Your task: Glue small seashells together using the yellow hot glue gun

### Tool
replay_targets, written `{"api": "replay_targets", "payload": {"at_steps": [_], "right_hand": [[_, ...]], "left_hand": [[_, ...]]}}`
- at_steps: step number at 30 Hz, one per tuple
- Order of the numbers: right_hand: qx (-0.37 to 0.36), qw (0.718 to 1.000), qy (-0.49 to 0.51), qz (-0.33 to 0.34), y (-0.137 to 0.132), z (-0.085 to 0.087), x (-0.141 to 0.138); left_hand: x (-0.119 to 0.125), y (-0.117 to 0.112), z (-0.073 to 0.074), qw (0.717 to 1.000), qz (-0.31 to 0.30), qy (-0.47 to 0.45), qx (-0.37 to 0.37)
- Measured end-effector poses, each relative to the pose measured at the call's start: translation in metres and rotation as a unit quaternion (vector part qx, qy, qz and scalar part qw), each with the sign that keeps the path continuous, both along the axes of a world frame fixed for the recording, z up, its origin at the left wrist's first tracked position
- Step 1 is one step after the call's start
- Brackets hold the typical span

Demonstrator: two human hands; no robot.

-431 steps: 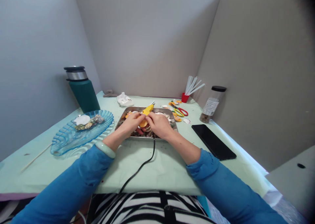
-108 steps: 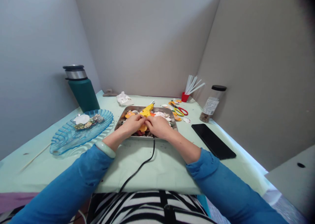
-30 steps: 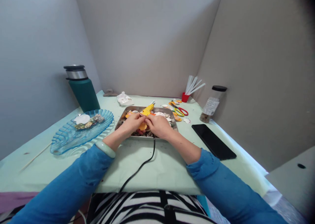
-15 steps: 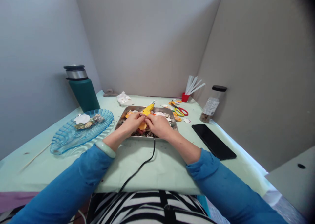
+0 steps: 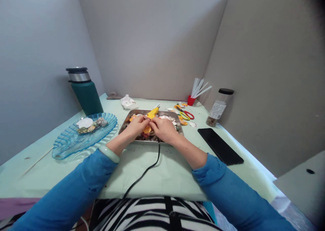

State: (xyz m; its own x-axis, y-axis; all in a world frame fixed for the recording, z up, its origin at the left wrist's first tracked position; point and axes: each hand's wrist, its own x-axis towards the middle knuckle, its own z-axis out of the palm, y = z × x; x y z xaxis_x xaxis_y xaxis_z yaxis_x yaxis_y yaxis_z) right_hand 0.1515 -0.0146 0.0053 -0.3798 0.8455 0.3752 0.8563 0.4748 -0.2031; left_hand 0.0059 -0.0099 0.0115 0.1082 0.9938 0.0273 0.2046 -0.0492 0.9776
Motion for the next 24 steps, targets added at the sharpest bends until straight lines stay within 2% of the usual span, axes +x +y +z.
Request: {"api": "replay_targets", "payload": {"at_steps": [16,24], "right_hand": [[-0.009,1.0,0.012,-0.014,-0.0002,-0.0002,0.0004],[-0.009,1.0,0.001,0.005,-0.0023,0.0028,0.0002]], "left_hand": [[-0.0014,-0.0003,-0.001,1.0,0.0,-0.006,0.009],[-0.0006,0.0007,-0.0012,1.0,-0.015,-0.003,-0.008]]}}
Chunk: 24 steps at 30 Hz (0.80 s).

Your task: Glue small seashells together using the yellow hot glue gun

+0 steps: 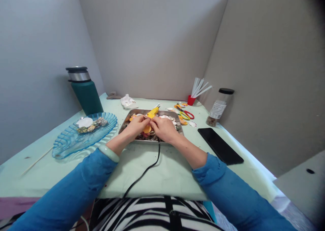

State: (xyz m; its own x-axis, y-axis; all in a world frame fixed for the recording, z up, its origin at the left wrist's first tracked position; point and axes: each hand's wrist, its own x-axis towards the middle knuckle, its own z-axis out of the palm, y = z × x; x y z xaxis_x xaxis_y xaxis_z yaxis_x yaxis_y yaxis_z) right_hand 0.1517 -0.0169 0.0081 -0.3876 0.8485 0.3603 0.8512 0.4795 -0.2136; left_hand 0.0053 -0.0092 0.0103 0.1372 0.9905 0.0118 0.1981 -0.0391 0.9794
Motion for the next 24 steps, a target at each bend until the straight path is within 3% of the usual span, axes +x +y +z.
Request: {"api": "replay_targets", "payload": {"at_steps": [24], "right_hand": [[0.007,1.0,0.004,0.005,0.0012,-0.0021,0.0005]], "left_hand": [[-0.0007,0.0006,-0.0023,1.0,-0.007,0.0,0.007]]}}
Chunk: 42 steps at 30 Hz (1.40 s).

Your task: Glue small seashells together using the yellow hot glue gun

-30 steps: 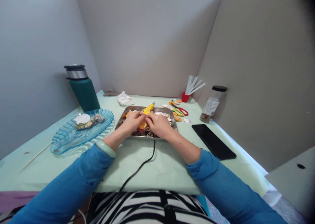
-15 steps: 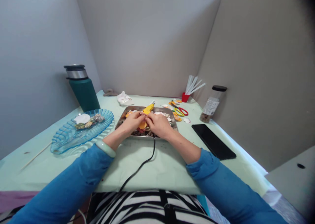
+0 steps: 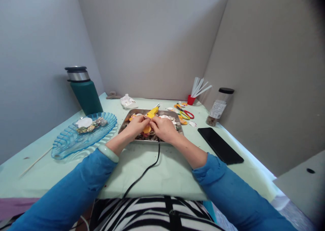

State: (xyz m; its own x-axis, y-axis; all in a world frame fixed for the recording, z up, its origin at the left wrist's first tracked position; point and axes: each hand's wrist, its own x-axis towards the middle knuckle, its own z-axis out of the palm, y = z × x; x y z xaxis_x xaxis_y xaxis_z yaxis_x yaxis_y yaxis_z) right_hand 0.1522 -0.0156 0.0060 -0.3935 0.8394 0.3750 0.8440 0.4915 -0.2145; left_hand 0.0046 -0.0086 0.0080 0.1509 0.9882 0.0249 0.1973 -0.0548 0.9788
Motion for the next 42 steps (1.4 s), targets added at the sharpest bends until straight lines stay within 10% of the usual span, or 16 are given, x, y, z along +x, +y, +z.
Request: {"api": "replay_targets", "payload": {"at_steps": [42], "right_hand": [[0.005,0.999,0.017,-0.029,0.001,-0.0012,-0.0011]], "left_hand": [[0.0001,-0.0006,0.0027,0.999,0.033,-0.032,0.006]]}}
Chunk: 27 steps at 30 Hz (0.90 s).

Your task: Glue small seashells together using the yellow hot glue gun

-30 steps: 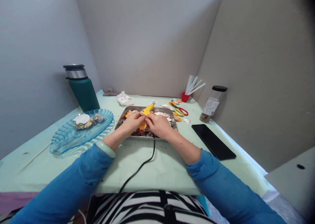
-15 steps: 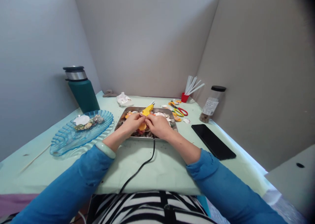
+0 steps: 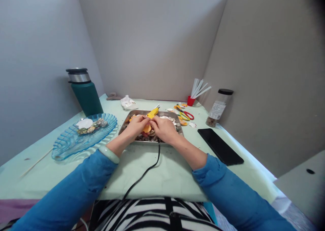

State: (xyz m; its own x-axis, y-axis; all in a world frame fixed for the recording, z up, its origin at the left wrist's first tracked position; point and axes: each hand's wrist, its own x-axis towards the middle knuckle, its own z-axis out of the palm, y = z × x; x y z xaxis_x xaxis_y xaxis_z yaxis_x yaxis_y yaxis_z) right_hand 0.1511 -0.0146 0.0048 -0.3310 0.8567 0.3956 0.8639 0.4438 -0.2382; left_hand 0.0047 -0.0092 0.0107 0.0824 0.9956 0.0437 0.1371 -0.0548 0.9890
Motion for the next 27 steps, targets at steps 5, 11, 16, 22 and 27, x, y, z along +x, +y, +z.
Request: {"api": "replay_targets", "payload": {"at_steps": [5,11,16,22,27], "right_hand": [[0.005,1.0,-0.009,0.008,0.0012,-0.0009,-0.0003],[0.003,1.0,-0.01,0.022,0.0017,-0.0015,0.0001],[0.004,1.0,-0.004,0.024,0.0025,-0.0021,0.0009],[0.002,1.0,-0.002,0.027,0.0016,-0.0021,0.0003],[-0.004,1.0,-0.002,0.026,0.0007,-0.0012,0.0003]], "left_hand": [[0.0001,0.0017,-0.0016,1.0,-0.021,0.013,0.003],[0.0006,0.0015,-0.0031,0.999,-0.022,0.024,0.005],[-0.0006,0.003,-0.0041,1.0,-0.025,0.016,0.003],[-0.0021,0.0057,-0.0072,0.999,-0.028,0.021,0.009],[-0.0014,0.0043,-0.0061,0.999,-0.025,0.025,0.009]]}}
